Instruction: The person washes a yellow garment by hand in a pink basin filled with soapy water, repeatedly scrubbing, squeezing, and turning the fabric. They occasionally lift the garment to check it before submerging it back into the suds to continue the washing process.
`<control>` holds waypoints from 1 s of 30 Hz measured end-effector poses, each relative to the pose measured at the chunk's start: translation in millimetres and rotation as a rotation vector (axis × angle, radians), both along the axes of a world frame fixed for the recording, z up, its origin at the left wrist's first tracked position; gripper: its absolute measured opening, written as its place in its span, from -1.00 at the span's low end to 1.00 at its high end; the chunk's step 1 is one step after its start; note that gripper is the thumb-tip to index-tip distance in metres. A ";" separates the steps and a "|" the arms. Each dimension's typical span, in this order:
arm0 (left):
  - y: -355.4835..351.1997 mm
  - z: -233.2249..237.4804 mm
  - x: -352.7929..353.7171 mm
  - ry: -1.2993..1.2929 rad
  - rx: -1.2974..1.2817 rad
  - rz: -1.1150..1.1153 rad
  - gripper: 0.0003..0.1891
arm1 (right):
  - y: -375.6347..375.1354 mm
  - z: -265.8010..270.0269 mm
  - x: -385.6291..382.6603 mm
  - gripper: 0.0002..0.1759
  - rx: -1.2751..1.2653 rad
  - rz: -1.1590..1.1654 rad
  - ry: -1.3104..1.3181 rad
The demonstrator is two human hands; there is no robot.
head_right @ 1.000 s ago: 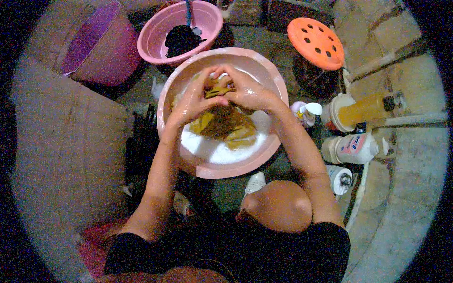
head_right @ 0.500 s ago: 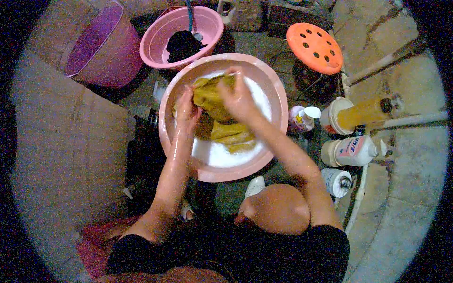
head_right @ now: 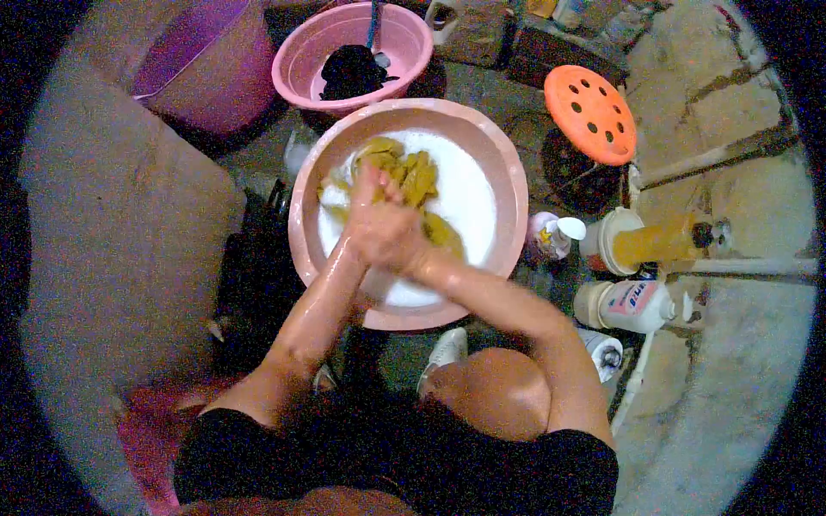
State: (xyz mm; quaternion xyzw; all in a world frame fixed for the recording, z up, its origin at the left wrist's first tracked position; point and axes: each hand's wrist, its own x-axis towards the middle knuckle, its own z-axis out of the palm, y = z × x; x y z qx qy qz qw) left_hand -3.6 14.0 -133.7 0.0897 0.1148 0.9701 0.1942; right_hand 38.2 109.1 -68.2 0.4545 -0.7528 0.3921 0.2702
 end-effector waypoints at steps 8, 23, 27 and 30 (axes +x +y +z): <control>5.9 -64.7 -2.9 -0.171 -0.235 0.143 -0.57 | -7.1 12.8 0.1 -0.81 -0.072 -0.242 -0.431; 25.9 52.6 29.1 -0.641 -0.645 0.362 -0.66 | 20.7 -8.7 -22.9 -0.84 -0.061 -0.140 -0.320; 21.4 25.2 10.7 -0.325 -0.666 0.174 -0.66 | 71.0 -30.5 -85.9 -0.55 -0.062 -0.541 -1.107; 10.9 23.3 -38.4 -0.253 -0.813 0.440 -0.63 | 82.4 -78.2 -104.7 -0.49 -0.283 -0.683 -1.049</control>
